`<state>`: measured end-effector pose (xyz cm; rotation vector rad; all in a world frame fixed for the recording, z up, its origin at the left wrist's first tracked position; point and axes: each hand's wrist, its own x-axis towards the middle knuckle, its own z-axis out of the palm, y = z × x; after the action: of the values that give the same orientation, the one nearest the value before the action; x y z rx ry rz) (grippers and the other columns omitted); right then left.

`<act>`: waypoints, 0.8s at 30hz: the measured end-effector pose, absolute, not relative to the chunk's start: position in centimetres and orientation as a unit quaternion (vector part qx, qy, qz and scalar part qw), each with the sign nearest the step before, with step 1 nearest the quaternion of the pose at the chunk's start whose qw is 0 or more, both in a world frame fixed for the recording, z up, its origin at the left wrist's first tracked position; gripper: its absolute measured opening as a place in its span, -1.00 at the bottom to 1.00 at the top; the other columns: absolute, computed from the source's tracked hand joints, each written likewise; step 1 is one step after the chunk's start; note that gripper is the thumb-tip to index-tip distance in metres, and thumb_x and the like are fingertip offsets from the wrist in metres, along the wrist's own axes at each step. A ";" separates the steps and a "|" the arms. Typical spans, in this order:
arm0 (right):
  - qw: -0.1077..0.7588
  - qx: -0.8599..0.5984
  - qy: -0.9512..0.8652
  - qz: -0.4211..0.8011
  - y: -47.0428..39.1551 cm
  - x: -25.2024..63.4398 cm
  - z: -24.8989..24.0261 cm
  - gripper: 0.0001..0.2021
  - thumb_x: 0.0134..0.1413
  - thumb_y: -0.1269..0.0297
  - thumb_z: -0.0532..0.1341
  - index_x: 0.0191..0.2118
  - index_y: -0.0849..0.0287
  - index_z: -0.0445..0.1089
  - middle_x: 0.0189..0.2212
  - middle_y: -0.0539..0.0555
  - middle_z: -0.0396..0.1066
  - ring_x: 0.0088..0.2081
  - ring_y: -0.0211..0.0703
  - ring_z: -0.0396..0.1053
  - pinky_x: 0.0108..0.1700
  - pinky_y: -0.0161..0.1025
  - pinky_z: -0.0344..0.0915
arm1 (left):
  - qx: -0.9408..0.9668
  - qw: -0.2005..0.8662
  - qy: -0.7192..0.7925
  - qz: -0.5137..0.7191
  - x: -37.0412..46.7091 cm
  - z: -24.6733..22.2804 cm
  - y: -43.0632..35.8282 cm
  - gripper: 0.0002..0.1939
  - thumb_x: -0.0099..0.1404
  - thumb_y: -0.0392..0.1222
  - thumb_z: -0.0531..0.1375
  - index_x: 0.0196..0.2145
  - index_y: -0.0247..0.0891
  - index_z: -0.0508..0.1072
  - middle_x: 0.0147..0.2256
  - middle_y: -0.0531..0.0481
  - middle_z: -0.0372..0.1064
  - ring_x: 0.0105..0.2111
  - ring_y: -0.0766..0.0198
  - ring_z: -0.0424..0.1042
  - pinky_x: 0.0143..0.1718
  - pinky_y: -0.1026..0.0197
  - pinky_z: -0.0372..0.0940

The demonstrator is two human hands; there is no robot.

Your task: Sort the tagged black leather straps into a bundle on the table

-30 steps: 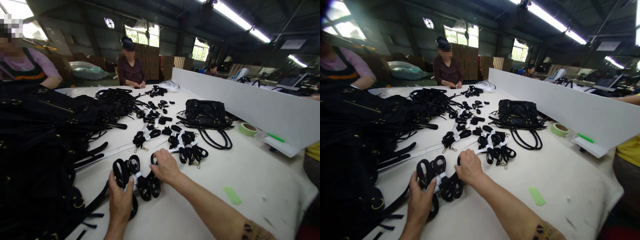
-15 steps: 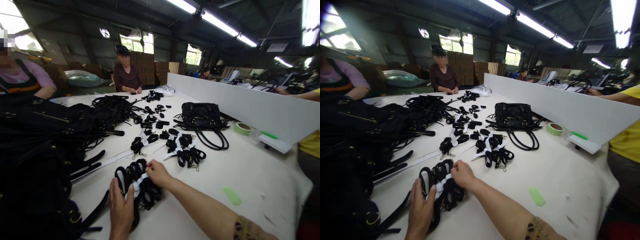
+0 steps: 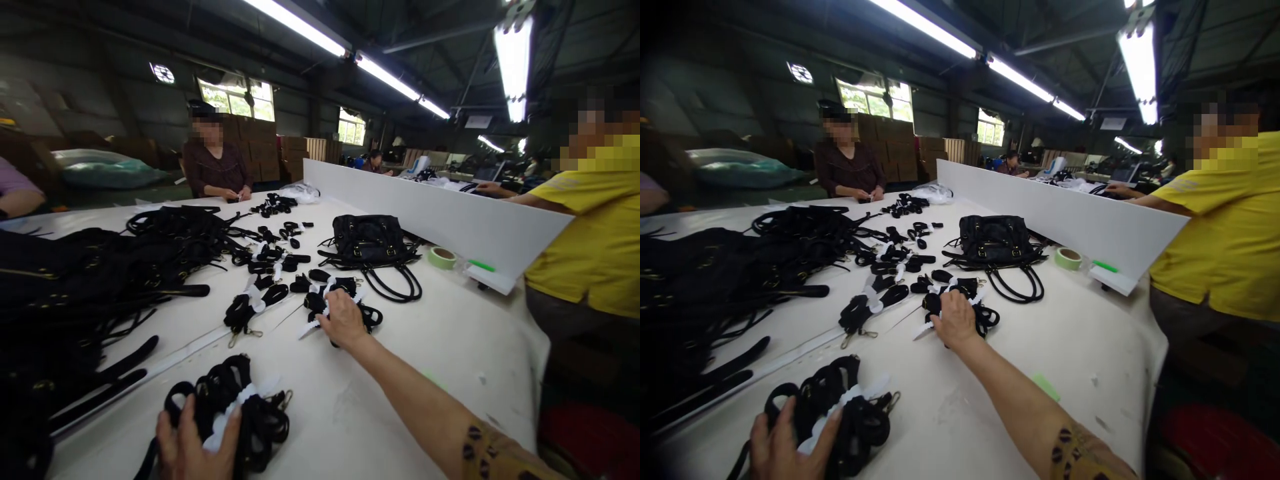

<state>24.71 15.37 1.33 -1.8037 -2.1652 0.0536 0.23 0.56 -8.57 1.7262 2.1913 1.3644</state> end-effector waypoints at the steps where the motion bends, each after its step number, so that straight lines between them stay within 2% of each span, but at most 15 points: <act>1: 0.147 -0.645 -0.750 0.007 15.9 25.9 1.2 -0.67 0.14 0.15 0.22 -0.09 0.31 0.36 -0.12 0.28 0.34 -0.05 0.10 0.27 0.01 -0.03 0.24 | 0.543 0.030 0.714 0.440 0.3 -8.5 0.7 -0.54 0.26 0.04 0.12 0.06 -0.20 0.36 0.21 -0.26 0.06 0.32 -0.16 -0.28 0.26 -0.30 -0.15; 4: 0.106 -0.644 -0.758 -0.004 16.8 27.9 0.6 -0.72 0.15 0.14 0.16 -0.34 0.30 0.44 -0.32 0.25 0.41 -0.20 0.09 0.35 -0.12 -0.07 0.29 | 0.503 0.058 0.745 0.434 0.7 -7.9 1.0 -0.35 0.25 0.16 0.08 0.19 -0.25 0.20 0.24 -0.33 -0.01 0.30 -0.19 -0.15 0.25 -0.26 -0.07; 7: 0.095 -0.626 -0.774 -0.018 16.8 27.7 0.6 -0.74 0.13 0.22 0.13 -0.35 0.33 0.45 -0.33 0.27 0.42 -0.21 0.09 0.35 -0.14 -0.08 0.28 | 0.477 0.066 0.767 0.424 1.2 -7.0 1.1 -0.22 0.24 0.26 0.04 0.20 -0.41 0.17 0.25 -0.47 -0.11 0.25 -0.30 -0.02 0.21 -0.28 0.01; 9: 0.099 -0.614 -0.783 -0.025 16.2 26.5 1.0 -0.74 0.13 0.24 0.12 -0.33 0.34 0.45 -0.31 0.27 0.42 -0.19 0.09 0.34 -0.13 -0.08 0.27 | 0.462 0.076 0.777 0.421 1.5 -6.5 1.0 -0.17 0.23 0.31 -0.01 0.18 -0.48 0.20 0.25 -0.50 -0.10 0.23 -0.32 0.00 0.20 -0.28 0.03; 12: 0.102 -0.572 -0.814 -0.019 14.0 23.5 1.1 -0.73 0.15 0.21 0.10 -0.30 0.31 0.44 -0.30 0.22 0.41 -0.17 0.04 0.33 -0.13 -0.12 0.26 | 0.456 0.079 0.783 0.415 1.4 -6.5 0.9 -0.19 0.24 0.30 -0.05 0.19 -0.44 0.18 0.26 -0.44 -0.09 0.24 -0.28 0.01 0.20 -0.26 0.06; 15: 0.076 -0.468 -0.880 0.018 11.0 19.7 0.1 -0.70 0.11 0.06 0.14 -0.36 0.20 0.45 -0.37 0.09 0.43 -0.28 -0.08 0.34 -0.23 -0.23 0.27 | 0.497 0.064 0.755 0.423 0.8 -7.3 0.9 -0.32 0.27 0.23 -0.03 0.14 -0.33 0.26 0.19 -0.36 0.08 0.27 -0.20 -0.04 0.22 -0.22 0.04; 18: 0.076 -0.396 -0.913 0.064 9.9 17.8 -0.8 -0.66 0.20 0.01 0.08 -0.37 0.13 0.44 -0.37 0.01 0.44 -0.31 -0.16 0.34 -0.26 -0.28 0.25 | 0.509 0.066 0.743 0.429 0.2 -7.7 0.8 -0.34 0.29 0.21 -0.04 0.12 -0.36 0.27 0.17 -0.39 0.11 0.28 -0.20 -0.07 0.22 -0.24 0.05; 21: 0.099 -0.478 -0.871 0.058 11.9 20.0 -0.9 -0.74 0.30 0.22 0.01 -0.24 0.14 0.42 -0.27 0.01 0.43 -0.21 -0.19 0.34 -0.18 -0.31 0.23 | 0.474 0.081 0.774 0.412 0.1 -7.7 0.7 -0.26 0.27 0.24 0.00 0.22 -0.34 0.15 0.26 -0.38 -0.07 0.26 -0.24 -0.03 0.21 -0.27 0.04; 24: 0.096 -0.582 -0.807 0.005 15.0 24.8 -0.8 -0.79 0.15 0.48 0.05 -0.14 0.28 0.37 -0.19 0.19 0.38 -0.12 -0.04 0.29 -0.07 -0.19 0.20 | 0.465 0.086 0.782 0.407 0.3 -7.7 0.8 -0.26 0.27 0.26 -0.02 0.23 -0.31 0.14 0.28 -0.35 -0.12 0.26 -0.21 -0.03 0.21 -0.25 0.04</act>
<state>24.77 14.99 -0.82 -1.7249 -2.3918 0.0140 0.35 0.79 -7.70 1.3865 2.3305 1.2119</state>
